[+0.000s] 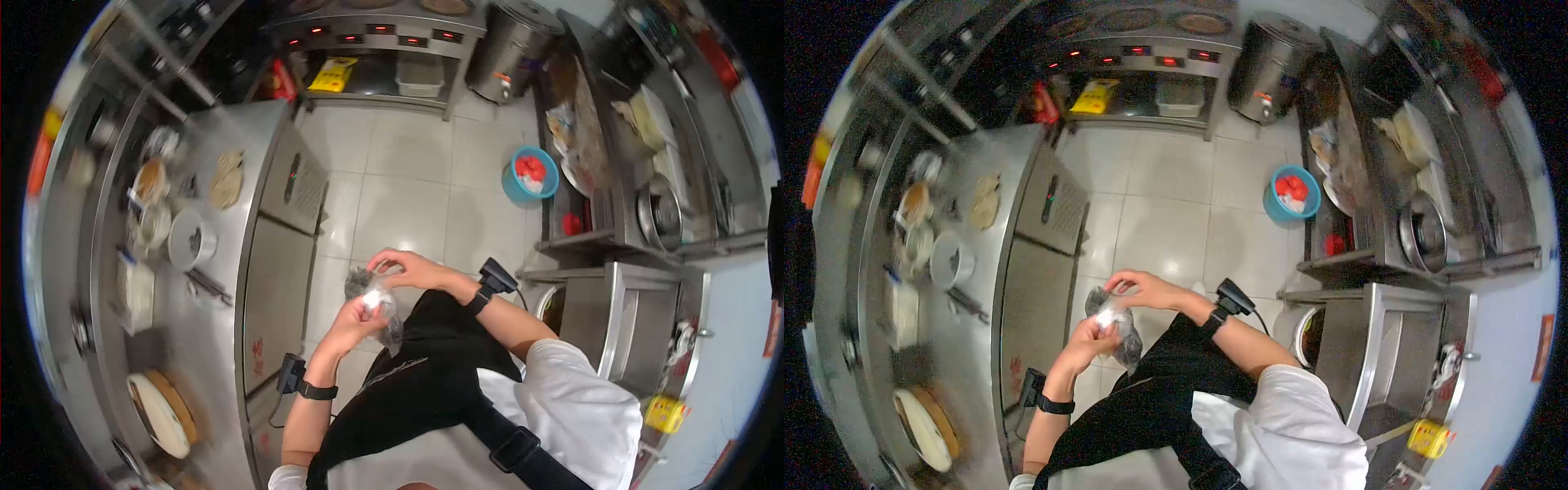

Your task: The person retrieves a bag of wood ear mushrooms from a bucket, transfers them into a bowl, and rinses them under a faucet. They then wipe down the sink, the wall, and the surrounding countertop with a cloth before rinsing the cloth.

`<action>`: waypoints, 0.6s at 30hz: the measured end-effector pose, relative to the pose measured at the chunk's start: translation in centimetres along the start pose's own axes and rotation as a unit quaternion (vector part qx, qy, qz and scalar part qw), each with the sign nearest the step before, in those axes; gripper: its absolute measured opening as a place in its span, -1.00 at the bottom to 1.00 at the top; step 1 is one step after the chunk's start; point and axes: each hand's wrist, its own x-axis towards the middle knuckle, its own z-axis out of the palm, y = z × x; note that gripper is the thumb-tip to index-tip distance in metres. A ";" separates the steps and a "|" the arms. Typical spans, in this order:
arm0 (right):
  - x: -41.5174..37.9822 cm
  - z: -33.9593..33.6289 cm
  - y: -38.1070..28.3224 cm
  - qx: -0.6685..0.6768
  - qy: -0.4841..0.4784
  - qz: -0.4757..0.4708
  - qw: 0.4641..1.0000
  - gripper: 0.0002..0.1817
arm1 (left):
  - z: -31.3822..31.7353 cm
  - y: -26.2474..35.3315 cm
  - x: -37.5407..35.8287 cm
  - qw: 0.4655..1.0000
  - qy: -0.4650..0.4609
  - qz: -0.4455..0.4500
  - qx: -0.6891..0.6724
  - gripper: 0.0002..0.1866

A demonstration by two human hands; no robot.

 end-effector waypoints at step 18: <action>-7.5 -35.2 11.0 0.221 0.568 0.169 0.775 -0.34 | 5.6 15.5 40.8 0.996 -0.052 -0.076 -0.002 -0.79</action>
